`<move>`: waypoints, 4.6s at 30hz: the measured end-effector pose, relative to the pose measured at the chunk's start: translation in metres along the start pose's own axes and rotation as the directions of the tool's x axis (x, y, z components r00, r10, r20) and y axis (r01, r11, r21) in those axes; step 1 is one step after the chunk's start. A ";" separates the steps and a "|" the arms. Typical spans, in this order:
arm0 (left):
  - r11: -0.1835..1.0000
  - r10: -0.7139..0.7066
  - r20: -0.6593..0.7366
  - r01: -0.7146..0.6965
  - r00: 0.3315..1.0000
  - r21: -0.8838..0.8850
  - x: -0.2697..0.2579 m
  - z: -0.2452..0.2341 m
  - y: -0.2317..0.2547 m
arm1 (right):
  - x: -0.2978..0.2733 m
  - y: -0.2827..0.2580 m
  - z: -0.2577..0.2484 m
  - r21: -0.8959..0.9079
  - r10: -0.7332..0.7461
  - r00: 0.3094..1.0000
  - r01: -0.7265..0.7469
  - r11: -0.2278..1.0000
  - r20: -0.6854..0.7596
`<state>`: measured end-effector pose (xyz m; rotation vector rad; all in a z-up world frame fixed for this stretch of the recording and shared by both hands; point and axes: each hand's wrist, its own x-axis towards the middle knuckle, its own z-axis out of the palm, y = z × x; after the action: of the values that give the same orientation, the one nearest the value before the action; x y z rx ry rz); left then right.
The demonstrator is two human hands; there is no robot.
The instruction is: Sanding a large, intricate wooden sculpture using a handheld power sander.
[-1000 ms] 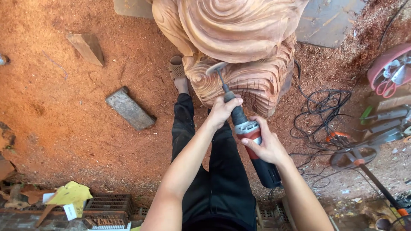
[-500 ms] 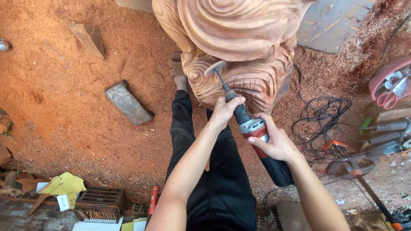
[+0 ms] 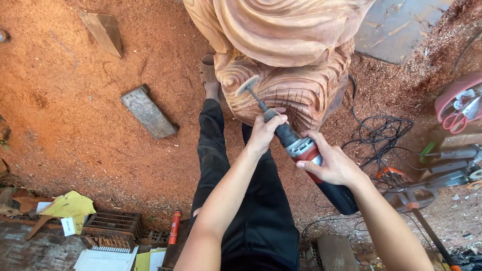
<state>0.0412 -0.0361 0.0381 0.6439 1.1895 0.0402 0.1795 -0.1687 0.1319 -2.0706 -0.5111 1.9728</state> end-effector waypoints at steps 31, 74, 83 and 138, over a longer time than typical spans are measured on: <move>0.996 -0.086 -0.052 0.084 0.995 -0.042 0.030 -0.001 -0.021 | -0.051 0.025 0.049 0.050 0.143 0.989 -0.142 0.989 -0.030; 0.985 -0.168 0.270 0.149 0.948 0.088 0.022 -0.069 0.007 | -0.061 -0.051 0.146 0.159 0.371 0.919 -0.350 0.923 -0.131; 0.978 -0.098 0.140 0.122 0.985 -0.171 0.029 -0.009 0.006 | -0.059 -0.023 0.015 -0.225 0.214 0.971 -0.234 0.946 -0.109; 0.977 0.063 -0.090 -0.080 0.994 -0.196 -0.004 -0.029 -0.060 | -0.055 0.020 0.036 -0.295 0.150 0.987 -0.127 0.947 0.056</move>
<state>-0.0037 -0.0742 0.0059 0.5122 1.2240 0.2465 0.1435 -0.2122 0.1715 -2.2636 -0.7301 2.1790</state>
